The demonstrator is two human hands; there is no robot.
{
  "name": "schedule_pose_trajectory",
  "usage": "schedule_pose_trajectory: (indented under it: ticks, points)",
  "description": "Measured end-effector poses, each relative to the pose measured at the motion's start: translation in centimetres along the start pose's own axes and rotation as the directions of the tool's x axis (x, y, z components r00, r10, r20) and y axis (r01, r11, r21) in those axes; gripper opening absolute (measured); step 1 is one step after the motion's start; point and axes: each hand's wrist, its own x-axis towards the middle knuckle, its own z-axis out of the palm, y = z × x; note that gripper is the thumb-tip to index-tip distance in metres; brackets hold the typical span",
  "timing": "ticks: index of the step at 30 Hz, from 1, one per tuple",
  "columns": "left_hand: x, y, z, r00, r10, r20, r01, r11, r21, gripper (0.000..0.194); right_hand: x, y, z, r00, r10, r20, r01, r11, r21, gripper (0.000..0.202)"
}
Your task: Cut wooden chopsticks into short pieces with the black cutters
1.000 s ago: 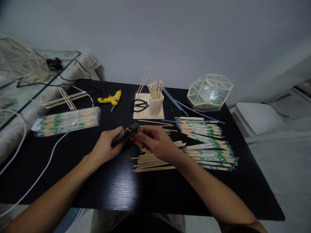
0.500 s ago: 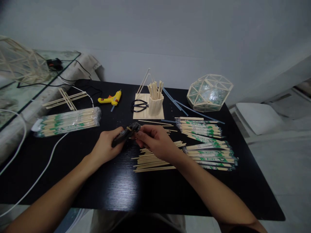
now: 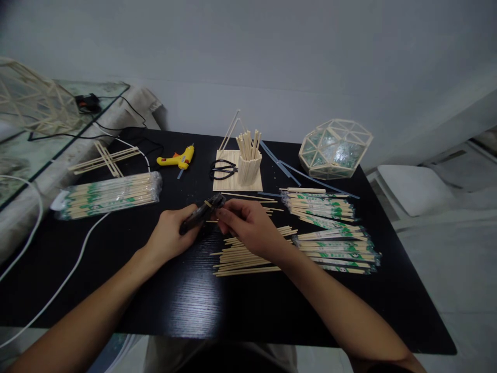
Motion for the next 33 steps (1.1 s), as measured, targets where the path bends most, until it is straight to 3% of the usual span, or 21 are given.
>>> schedule_pose_trajectory:
  ticks: [5, 9, 13, 22, 33]
  points:
    - [0.1, -0.3, 0.1, 1.0, -0.016, 0.015, 0.016, 1.0, -0.005, 0.015, -0.1, -0.1, -0.2, 0.999, 0.048, -0.024, -0.047, 0.999, 0.016, 0.028]
    - [0.1, -0.4, 0.3, 0.998, 0.001, 0.064, 0.001, 0.999, -0.041, 0.018, -0.4, -0.6, -0.9, 1.0, -0.018, -0.006, 0.018, 1.0, -0.024, 0.048]
    - [0.0, -0.2, 0.6, 0.987, 0.003, 0.162, 0.02, 0.99, -0.137, 0.024, -0.6, -1.2, -1.4, 0.997, -0.053, 0.047, 0.053, 0.999, -0.001, 0.039]
    - [0.0, 0.8, 0.4, 0.963, 0.044, 0.266, 0.028, 0.965, -0.261, 0.03, -0.2, -2.1, -1.6, 0.977, 0.09, 0.195, -0.138, 0.958, 0.251, 0.029]
    - [-0.2, 0.7, 0.8, 0.967, 0.026, 0.253, 0.041, 0.966, -0.254, 0.034, -0.2, -2.3, -1.4, 0.976, 0.15, 0.16, -0.192, 0.936, 0.294, 0.029]
